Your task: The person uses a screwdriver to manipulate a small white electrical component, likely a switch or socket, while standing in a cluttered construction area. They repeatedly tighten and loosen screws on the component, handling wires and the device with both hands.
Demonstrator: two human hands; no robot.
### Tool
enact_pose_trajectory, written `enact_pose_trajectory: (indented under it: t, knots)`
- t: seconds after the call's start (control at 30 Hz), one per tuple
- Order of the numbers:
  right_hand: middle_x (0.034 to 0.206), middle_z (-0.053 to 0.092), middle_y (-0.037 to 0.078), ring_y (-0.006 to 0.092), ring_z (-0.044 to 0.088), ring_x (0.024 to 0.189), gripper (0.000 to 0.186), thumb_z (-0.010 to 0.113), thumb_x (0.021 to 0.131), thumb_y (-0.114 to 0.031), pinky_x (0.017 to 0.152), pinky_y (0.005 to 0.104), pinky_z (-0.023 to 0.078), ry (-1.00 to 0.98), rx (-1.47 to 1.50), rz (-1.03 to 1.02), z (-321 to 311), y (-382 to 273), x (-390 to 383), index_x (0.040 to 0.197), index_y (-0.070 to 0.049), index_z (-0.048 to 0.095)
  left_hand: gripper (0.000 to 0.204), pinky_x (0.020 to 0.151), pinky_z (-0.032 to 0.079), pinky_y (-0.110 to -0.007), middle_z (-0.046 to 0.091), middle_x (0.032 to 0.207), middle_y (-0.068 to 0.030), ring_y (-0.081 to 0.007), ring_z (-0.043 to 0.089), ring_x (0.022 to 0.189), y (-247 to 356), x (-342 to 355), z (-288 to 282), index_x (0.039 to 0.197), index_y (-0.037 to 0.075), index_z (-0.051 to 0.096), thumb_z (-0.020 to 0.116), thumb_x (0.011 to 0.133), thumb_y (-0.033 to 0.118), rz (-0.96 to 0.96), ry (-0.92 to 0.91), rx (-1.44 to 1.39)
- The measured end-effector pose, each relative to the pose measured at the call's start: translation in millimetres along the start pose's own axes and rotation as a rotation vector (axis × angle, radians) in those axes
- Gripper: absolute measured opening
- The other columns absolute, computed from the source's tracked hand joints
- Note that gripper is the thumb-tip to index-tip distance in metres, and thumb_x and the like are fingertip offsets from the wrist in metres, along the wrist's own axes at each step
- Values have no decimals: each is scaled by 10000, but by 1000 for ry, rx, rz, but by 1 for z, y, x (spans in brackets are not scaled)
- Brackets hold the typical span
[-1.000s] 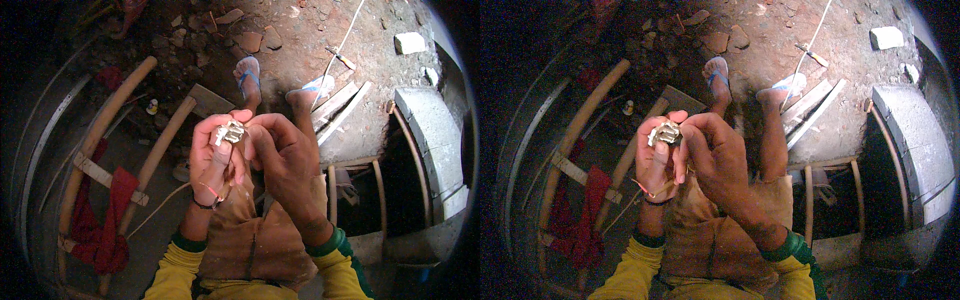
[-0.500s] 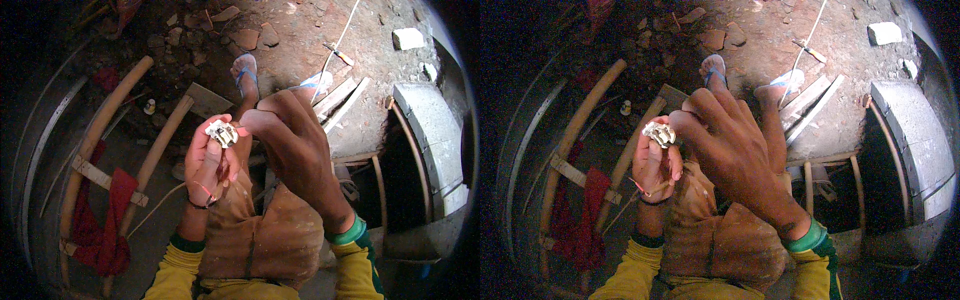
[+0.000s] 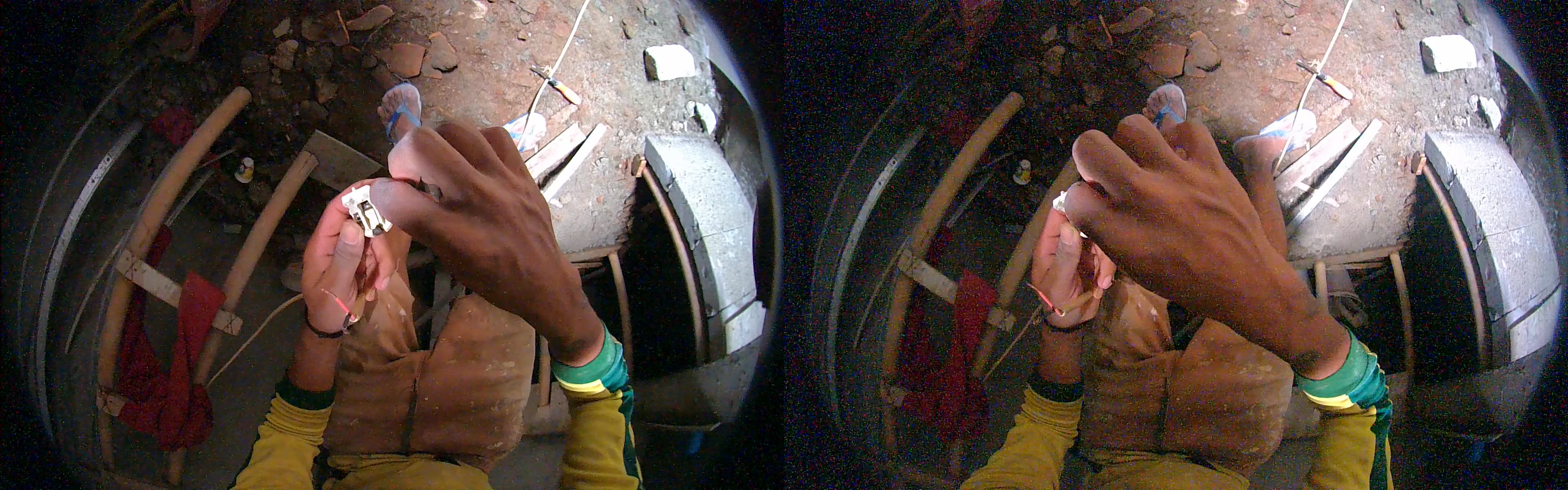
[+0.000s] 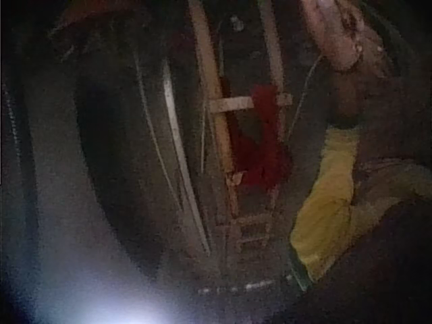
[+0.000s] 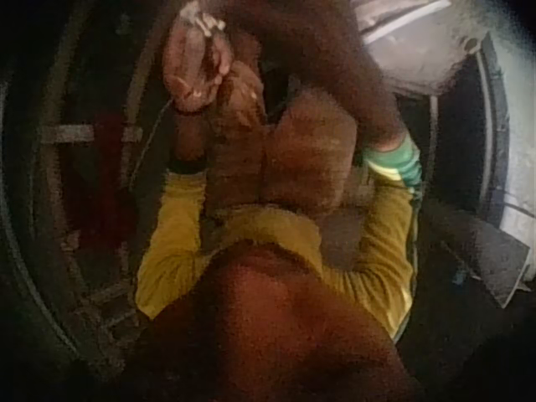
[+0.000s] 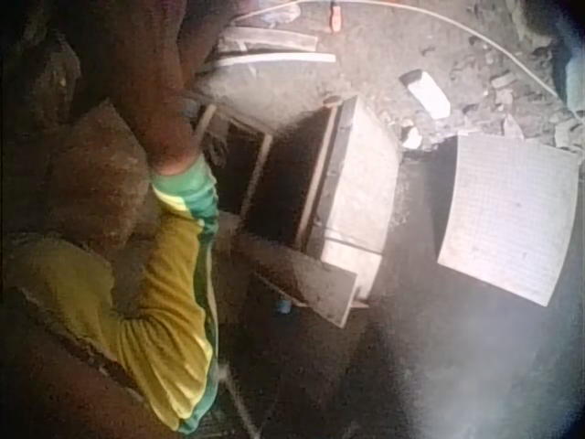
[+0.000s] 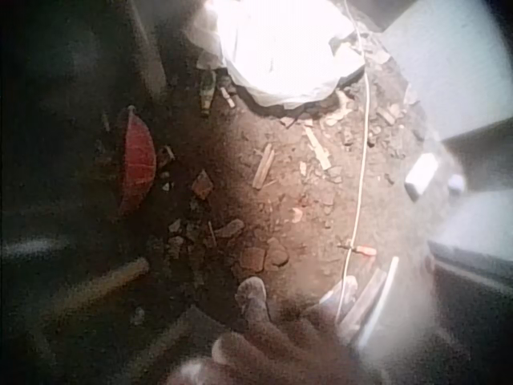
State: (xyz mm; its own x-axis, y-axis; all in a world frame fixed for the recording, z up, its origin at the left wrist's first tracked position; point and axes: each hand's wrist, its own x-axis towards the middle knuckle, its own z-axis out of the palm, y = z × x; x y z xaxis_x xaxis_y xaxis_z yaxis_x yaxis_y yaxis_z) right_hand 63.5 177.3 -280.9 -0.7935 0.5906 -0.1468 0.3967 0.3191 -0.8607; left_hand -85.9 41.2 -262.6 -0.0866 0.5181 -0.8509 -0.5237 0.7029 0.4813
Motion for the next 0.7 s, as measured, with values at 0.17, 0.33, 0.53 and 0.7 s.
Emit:
enact_pose_trajectory:
  t: [0.17,0.33,0.53,0.7]
  knots:
    - [1079,577,77,290,576,912,310,641,722,-141,756,396,440,-58,-49,5,-2,2,2,1030,-152,604,546,413,310,-169,627,862,-115,-41,442,489,0,-1,-3,1395,-2,360,428,1029,398,-3,-14,-23]
    - [1058,585,111,327,586,912,219,599,812,-77,771,401,432,32,279,228,11,4,-3,1030,-88,586,531,441,331,-148,633,1090,-157,-31,465,524,3,3,-1,1381,-33,369,429,1034,366,43,-65,-51]
    - [968,618,126,342,598,932,134,568,899,-89,770,399,429,53,474,277,20,8,-8,1030,-70,582,520,444,330,-145,648,1062,-127,-18,449,519,-2,1,-3,1355,-41,411,420,1036,370,32,-38,-32]
    - [961,633,111,334,608,877,156,615,871,-96,743,404,451,98,404,137,23,7,-12,1023,-77,587,531,434,329,-155,651,1022,-103,-13,423,500,-2,-3,-3,1352,-40,421,418,1034,385,0,16,5]
